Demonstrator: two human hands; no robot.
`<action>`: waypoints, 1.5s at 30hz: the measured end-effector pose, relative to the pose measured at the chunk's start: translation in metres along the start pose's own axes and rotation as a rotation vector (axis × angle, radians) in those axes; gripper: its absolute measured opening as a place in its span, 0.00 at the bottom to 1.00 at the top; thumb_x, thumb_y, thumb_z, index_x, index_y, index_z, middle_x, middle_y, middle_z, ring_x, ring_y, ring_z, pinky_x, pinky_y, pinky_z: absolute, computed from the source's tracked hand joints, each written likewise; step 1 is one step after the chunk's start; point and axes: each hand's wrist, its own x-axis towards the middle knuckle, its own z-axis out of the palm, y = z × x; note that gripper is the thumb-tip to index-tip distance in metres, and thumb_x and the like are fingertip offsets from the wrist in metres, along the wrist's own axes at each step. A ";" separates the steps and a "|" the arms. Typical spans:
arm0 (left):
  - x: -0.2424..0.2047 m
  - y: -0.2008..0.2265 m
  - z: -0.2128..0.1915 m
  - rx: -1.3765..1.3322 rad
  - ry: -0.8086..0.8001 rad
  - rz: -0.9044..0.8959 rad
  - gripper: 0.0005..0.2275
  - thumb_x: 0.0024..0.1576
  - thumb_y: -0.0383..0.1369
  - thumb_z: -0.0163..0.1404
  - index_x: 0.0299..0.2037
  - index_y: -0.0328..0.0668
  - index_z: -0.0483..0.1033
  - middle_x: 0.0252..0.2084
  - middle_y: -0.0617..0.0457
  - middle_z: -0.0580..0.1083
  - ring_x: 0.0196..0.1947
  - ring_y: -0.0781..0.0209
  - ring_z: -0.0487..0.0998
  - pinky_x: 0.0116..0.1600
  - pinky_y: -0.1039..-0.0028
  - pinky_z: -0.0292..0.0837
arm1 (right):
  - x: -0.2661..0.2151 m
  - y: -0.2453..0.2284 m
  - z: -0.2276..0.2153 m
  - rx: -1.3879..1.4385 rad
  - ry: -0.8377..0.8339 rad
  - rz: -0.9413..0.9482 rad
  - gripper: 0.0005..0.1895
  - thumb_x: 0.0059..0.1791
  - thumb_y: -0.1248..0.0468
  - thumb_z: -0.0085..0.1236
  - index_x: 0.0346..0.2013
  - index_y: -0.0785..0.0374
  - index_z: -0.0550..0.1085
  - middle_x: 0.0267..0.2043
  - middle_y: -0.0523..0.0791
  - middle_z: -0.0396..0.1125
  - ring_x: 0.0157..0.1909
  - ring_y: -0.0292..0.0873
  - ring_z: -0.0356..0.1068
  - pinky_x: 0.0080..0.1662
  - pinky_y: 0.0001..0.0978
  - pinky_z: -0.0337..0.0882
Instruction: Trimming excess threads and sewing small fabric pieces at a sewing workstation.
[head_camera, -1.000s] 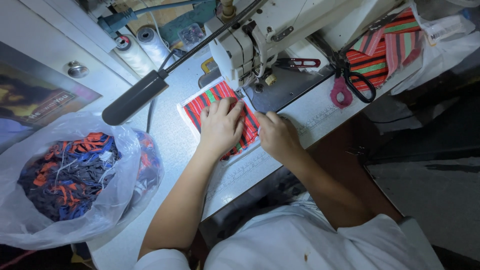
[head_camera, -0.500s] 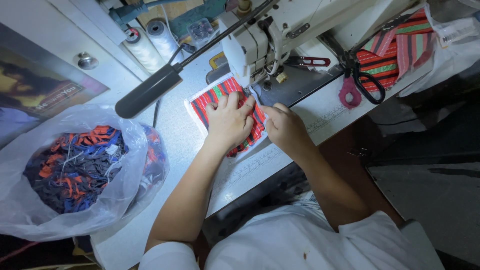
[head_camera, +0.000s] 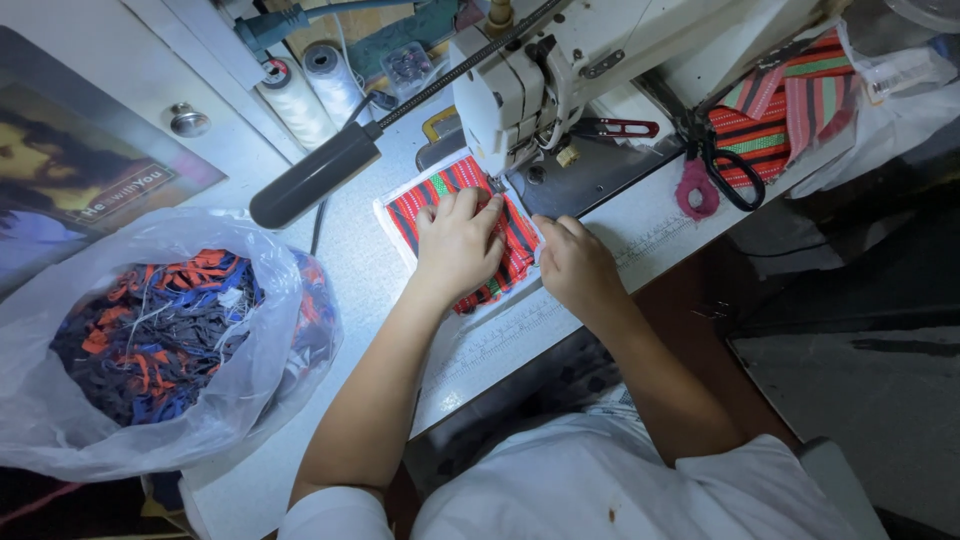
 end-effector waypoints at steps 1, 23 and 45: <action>0.000 0.002 0.001 0.001 -0.001 0.000 0.20 0.55 0.42 0.50 0.59 0.56 0.76 0.53 0.55 0.67 0.59 0.53 0.67 0.56 0.50 0.60 | 0.001 0.002 0.001 0.001 0.000 0.000 0.17 0.53 0.72 0.47 0.55 0.72 0.75 0.32 0.46 0.68 0.36 0.45 0.74 0.37 0.33 0.74; -0.001 0.022 0.002 0.083 0.122 -0.018 0.20 0.55 0.39 0.47 0.58 0.52 0.76 0.53 0.54 0.67 0.58 0.52 0.67 0.60 0.49 0.58 | 0.009 0.027 0.018 0.246 0.125 0.076 0.15 0.52 0.70 0.46 0.48 0.68 0.78 0.37 0.47 0.73 0.45 0.47 0.75 0.47 0.36 0.75; -0.010 0.040 -0.028 0.118 -0.235 -0.035 0.21 0.62 0.47 0.43 0.66 0.64 0.70 0.69 0.42 0.60 0.73 0.41 0.54 0.67 0.30 0.49 | -0.009 0.017 0.034 0.103 0.132 0.037 0.18 0.51 0.70 0.49 0.55 0.69 0.76 0.39 0.50 0.71 0.47 0.53 0.75 0.44 0.41 0.76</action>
